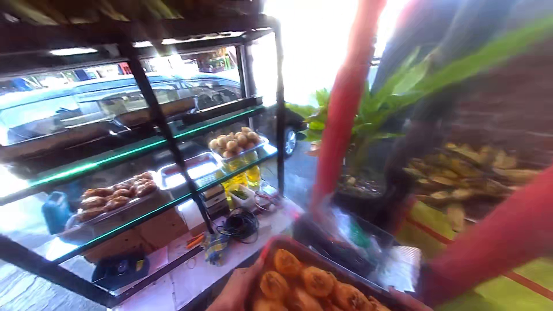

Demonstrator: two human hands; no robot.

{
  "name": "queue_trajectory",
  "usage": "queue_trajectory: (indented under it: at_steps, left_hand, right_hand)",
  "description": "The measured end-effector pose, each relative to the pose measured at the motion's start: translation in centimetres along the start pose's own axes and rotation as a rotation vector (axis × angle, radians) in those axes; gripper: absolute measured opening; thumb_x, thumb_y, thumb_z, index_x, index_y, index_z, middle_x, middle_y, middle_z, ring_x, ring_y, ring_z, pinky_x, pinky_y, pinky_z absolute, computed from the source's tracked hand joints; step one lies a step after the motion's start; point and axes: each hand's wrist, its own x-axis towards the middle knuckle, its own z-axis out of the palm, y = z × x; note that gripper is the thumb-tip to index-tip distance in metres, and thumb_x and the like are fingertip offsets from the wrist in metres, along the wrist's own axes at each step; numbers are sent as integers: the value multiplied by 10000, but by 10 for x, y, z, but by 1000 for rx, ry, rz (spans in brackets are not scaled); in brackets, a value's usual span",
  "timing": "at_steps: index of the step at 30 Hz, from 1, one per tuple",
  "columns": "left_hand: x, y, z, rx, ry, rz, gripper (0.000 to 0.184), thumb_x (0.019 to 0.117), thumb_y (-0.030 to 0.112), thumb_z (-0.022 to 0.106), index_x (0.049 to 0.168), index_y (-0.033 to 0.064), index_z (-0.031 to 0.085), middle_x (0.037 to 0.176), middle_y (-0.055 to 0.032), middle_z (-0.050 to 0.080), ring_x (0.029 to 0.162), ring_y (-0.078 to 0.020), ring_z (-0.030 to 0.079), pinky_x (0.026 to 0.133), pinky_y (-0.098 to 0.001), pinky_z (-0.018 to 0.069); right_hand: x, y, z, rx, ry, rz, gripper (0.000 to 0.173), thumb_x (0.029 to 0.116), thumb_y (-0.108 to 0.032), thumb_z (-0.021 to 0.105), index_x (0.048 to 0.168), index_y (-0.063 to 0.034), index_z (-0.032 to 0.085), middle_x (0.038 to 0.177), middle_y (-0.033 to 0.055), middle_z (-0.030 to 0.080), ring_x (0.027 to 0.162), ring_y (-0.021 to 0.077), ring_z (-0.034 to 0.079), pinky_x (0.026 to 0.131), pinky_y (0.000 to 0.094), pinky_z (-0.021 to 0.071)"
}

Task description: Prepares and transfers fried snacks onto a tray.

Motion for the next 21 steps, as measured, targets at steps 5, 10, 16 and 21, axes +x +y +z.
queue_trajectory:
  at_steps: [5, 10, 16, 21]
  left_hand:
    - [-10, 57, -70, -11, -17, -43, 631, 1039, 621, 410, 1274, 92, 662, 1133, -106, 733, 1049, -225, 708, 927, -456, 590]
    - [8, 123, -106, 2, -4, 10, 541, 1074, 541, 370, 1248, 118, 660, 1084, -63, 732, 999, -174, 703, 883, -394, 594]
    - [56, 170, -102, -325, 58, 428, 729, 1044, 640, 212, 1398, 102, 552, 1268, -96, 701, 1187, -214, 666, 1009, -441, 558]
    - [115, 168, -65, -400, -186, 902, 554, 1075, 557, 367, 1378, 160, 606, 1320, -7, 680, 1251, -98, 618, 1080, -327, 501]
  right_hand:
    - [88, -29, 79, 48, -520, 190, 293, 1006, -388, 540, 1103, -207, 749, 1051, -3, 760, 982, 91, 708, 893, 332, 602]
    - [159, -31, 125, 263, -773, 199, 305, 967, -391, 623, 1127, -154, 730, 1046, 34, 751, 981, 116, 713, 895, 348, 601]
    - [200, -107, 154, 227, -497, -120, 165, 911, -288, 600, 877, -240, 753, 842, -41, 769, 799, 14, 723, 745, 218, 604]
    - [232, -166, 174, 268, -444, -244, 381, 1047, -231, 332, 1038, -159, 706, 964, 17, 771, 930, 76, 734, 836, 286, 612]
